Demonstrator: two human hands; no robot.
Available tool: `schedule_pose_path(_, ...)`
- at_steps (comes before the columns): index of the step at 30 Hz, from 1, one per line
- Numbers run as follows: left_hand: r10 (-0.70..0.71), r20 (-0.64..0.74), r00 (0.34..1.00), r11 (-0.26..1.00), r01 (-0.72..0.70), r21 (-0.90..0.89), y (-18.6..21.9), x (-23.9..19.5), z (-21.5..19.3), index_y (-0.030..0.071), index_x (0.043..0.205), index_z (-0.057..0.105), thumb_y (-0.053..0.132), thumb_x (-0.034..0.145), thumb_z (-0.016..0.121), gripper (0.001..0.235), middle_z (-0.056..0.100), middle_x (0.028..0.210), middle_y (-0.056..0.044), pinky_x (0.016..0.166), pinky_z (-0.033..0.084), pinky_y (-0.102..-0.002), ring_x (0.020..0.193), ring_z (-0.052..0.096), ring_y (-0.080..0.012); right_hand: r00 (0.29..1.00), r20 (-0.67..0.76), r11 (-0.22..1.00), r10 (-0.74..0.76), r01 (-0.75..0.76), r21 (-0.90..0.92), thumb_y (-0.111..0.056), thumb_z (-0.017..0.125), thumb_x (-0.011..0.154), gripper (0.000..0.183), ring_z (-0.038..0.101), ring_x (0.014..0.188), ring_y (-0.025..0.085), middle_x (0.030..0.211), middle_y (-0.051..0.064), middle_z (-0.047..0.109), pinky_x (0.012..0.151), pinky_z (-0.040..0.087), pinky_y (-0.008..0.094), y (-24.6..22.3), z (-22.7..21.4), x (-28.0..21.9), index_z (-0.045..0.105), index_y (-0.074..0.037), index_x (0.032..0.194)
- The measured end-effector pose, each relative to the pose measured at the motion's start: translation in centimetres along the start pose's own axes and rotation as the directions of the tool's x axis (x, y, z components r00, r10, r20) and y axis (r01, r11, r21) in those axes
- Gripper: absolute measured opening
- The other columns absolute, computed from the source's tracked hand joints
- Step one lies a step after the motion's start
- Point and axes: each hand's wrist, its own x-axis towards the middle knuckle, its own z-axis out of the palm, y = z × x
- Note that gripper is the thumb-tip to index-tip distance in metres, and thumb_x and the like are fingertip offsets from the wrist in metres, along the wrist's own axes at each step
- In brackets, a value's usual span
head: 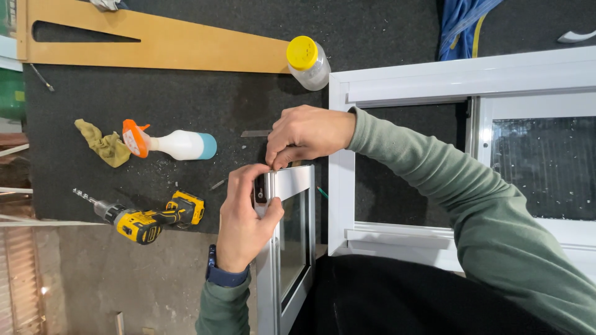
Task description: The person uses a cordless drill to drill into a white sliding window frame, then fits a handle and lock hardware onto the sash, slides the sash back and forth, and taps components with a hammer while working on a black workbench.
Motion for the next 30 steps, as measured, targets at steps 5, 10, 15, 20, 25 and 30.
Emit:
schedule_pose_path(5,-0.163,0.017,0.987,0.984,0.164,-0.065,0.0,-0.1,0.3,0.004,0.132,0.048,0.012,0.079,0.075,0.06,0.06,0.116,-0.013,0.08,0.057,-0.037,0.092,0.068,-0.0248,0.999,0.018,0.999,-0.029,0.029,-0.038,-0.029,0.07,0.094,0.015,0.07,0.088,0.021,0.092,-0.004,0.076,0.081,0.046,0.041,-0.8,-0.6,0.2,0.076,-0.016,0.098)
schedule_pose_path(10,-0.157,0.002,0.988,0.983,0.157,-0.098,-0.3,-0.3,0.5,0.003,0.129,0.046,0.011,0.08,0.077,0.058,0.065,0.101,-0.011,0.075,0.058,-0.035,0.085,0.071,-0.0214,0.999,0.051,0.998,-0.013,0.015,-0.055,-0.03,0.075,0.09,0.017,0.069,0.085,0.022,0.086,-0.002,0.074,0.081,0.047,0.043,-1.5,-0.7,0.6,0.074,-0.016,0.101)
schedule_pose_path(15,-0.138,-0.048,0.989,0.988,0.135,-0.073,-0.3,-0.6,0.1,0.002,0.13,0.047,0.016,0.089,0.076,0.053,0.067,0.106,-0.012,0.077,0.058,-0.034,0.088,0.072,-0.0195,0.995,0.1,1.0,-0.021,0.023,-0.019,-0.026,0.08,0.085,0.031,0.067,0.088,0.031,0.089,0.006,0.071,0.076,0.05,0.045,-2.6,-0.6,2.1,0.069,-0.01,0.11)
schedule_pose_path(20,-0.203,-0.12,0.972,0.979,0.197,-0.057,-0.1,0.2,-0.2,0.002,0.123,0.053,0.025,0.092,0.079,0.046,0.069,0.096,-0.009,0.073,0.056,-0.032,0.081,0.069,-0.0173,0.994,0.025,0.993,-0.103,0.101,0.063,-0.021,0.08,0.083,0.031,0.068,0.095,0.032,0.104,0.009,0.069,0.077,0.054,0.042,-0.4,-1.0,1.6,0.069,-0.007,0.108)
schedule_pose_path(25,-0.283,-0.114,0.952,0.959,0.282,-0.025,-0.2,0.9,-0.4,0.003,0.115,0.055,0.031,0.093,0.077,0.041,0.067,0.085,-0.007,0.065,0.054,-0.032,0.068,0.064,-0.0156,0.999,0.003,0.989,-0.043,0.042,0.142,-0.019,0.077,0.092,0.016,0.071,0.092,0.025,0.098,0.006,0.071,0.077,0.055,0.038,1.7,-0.1,1.9,0.075,-0.008,0.104)
schedule_pose_path(30,-0.224,-0.161,0.961,0.965,0.241,0.099,-0.7,0.7,0.0,0.003,0.113,0.053,0.029,0.093,0.077,0.04,0.065,0.09,-0.01,0.069,0.054,-0.037,0.073,0.065,-0.023,0.999,0.044,0.98,-0.011,0.002,0.199,-0.016,0.078,0.088,0.022,0.074,0.086,0.02,0.095,0.005,0.074,0.071,0.055,0.035,0.6,0.1,3.2,0.074,-0.007,0.108)
